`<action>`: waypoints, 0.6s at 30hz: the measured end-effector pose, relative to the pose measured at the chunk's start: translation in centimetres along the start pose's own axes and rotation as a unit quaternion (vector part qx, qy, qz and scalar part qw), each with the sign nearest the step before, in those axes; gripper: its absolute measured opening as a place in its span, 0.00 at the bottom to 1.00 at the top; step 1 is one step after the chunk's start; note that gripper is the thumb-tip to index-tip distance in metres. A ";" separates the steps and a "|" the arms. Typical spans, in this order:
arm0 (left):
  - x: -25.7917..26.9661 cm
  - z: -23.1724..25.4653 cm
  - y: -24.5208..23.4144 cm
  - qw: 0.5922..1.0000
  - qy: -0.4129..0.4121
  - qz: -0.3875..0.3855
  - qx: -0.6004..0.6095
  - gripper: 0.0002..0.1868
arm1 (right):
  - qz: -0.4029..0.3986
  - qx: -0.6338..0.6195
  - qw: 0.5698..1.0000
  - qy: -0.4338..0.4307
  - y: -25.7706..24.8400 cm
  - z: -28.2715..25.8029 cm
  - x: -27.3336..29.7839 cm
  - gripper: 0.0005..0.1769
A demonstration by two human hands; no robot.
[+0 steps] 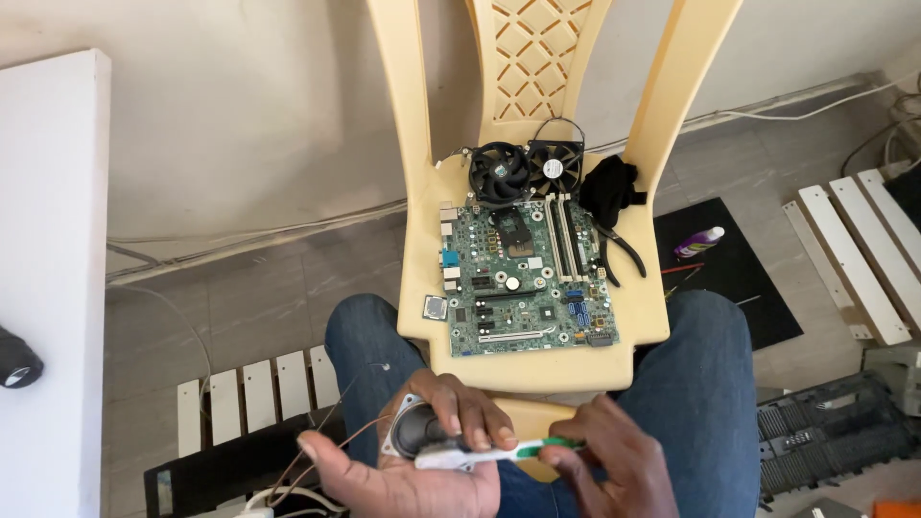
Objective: Cleaning a small electronic component with a toothbrush and a cloth while repairing a computer
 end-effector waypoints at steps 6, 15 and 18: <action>-0.1 -0.6 -0.4 0.999 -0.014 0.045 0.002 0.51 | 0.018 0.022 0.998 0.059 0.4 0.6 0.4 0.20; -0.3 -0.4 0.4 0.986 0.014 0.167 -0.005 0.48 | -0.036 -0.039 0.998 0.026 1.9 0.9 1.3 0.19; -0.7 0.3 -0.3 0.982 0.062 0.165 -0.063 0.49 | -0.027 -0.031 0.999 0.010 1.0 1.7 1.3 0.14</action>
Point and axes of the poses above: each hand's wrist, its own x-axis away from the middle knuckle, its own y-axis out of the palm, z = x × y, the point moved 4 cm from there along -x, towards the middle knuckle, and after that the axes turned 3 degrees about -x, right-handed, at the moved point
